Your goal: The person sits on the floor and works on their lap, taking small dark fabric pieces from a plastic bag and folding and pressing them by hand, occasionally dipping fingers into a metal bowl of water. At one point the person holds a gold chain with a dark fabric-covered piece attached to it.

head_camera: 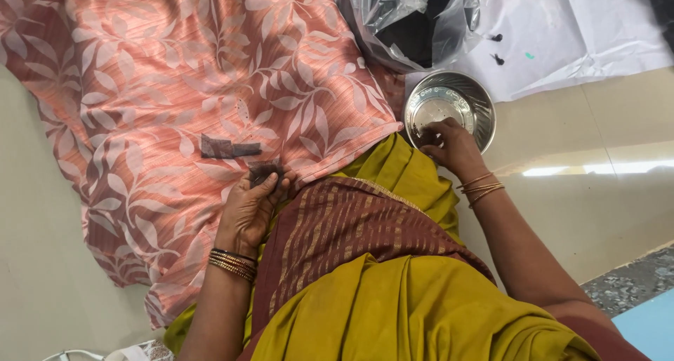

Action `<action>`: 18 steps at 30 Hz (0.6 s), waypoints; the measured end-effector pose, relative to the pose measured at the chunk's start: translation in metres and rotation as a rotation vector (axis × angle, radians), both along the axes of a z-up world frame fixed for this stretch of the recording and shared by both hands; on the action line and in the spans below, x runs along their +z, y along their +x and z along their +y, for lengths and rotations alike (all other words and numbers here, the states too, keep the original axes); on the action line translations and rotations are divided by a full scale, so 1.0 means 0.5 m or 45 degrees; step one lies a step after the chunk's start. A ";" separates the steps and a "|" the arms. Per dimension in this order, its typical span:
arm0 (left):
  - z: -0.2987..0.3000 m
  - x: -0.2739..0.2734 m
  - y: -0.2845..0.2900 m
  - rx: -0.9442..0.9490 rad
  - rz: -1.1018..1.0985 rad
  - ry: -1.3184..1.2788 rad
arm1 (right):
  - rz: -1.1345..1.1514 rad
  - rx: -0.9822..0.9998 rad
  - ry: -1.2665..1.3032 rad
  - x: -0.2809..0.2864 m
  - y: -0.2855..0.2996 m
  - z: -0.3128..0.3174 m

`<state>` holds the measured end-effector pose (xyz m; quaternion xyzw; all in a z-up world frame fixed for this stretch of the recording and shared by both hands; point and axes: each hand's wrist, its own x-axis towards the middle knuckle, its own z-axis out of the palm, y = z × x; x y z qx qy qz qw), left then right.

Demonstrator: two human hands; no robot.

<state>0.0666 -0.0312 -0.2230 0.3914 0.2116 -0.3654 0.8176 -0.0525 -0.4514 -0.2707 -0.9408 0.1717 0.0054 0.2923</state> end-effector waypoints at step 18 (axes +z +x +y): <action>0.036 -0.044 0.011 -0.011 -0.197 -0.343 | -0.050 -0.587 1.042 -0.047 0.005 -0.090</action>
